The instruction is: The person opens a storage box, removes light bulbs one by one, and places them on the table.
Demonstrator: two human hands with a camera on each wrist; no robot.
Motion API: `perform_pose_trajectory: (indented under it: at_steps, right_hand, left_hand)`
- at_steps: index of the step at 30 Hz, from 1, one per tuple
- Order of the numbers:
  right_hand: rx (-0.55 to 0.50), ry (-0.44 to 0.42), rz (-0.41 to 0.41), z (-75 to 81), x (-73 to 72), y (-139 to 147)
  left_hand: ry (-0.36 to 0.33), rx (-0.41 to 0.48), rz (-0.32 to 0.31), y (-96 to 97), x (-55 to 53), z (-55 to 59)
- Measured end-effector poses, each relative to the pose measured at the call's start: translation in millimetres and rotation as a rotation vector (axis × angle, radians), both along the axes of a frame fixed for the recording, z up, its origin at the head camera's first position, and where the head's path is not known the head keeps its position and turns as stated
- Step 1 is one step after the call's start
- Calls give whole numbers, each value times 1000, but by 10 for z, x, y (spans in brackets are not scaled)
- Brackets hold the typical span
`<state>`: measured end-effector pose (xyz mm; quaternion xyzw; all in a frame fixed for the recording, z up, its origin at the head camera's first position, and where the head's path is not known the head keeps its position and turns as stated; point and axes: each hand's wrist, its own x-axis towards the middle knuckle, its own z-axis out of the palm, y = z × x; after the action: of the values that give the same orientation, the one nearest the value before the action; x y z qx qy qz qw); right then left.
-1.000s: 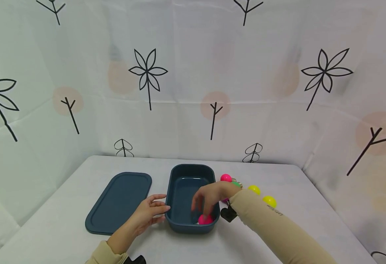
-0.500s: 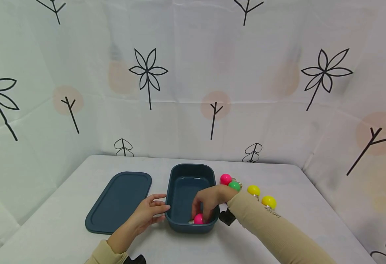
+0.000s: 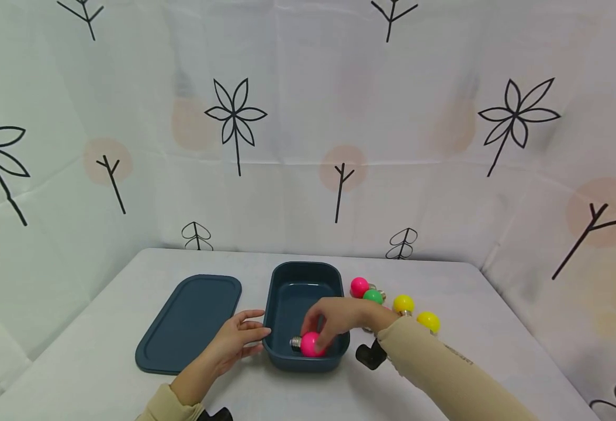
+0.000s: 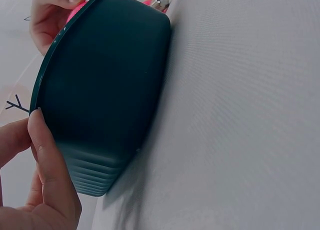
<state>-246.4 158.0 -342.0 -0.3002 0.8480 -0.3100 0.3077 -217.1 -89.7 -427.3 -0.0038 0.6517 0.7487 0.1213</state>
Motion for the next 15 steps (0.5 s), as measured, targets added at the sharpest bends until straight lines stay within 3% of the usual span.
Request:
perform_pose_trajectory:
  at_steps: [7,15]
  right_hand:
    - [-122,86,-68,-34,138,89]
    - [-243,86,-205,-142,232,256]
  left_hand:
    - [-2,7,4,0,10,4]
    - [4,-2,4,9,30,20]
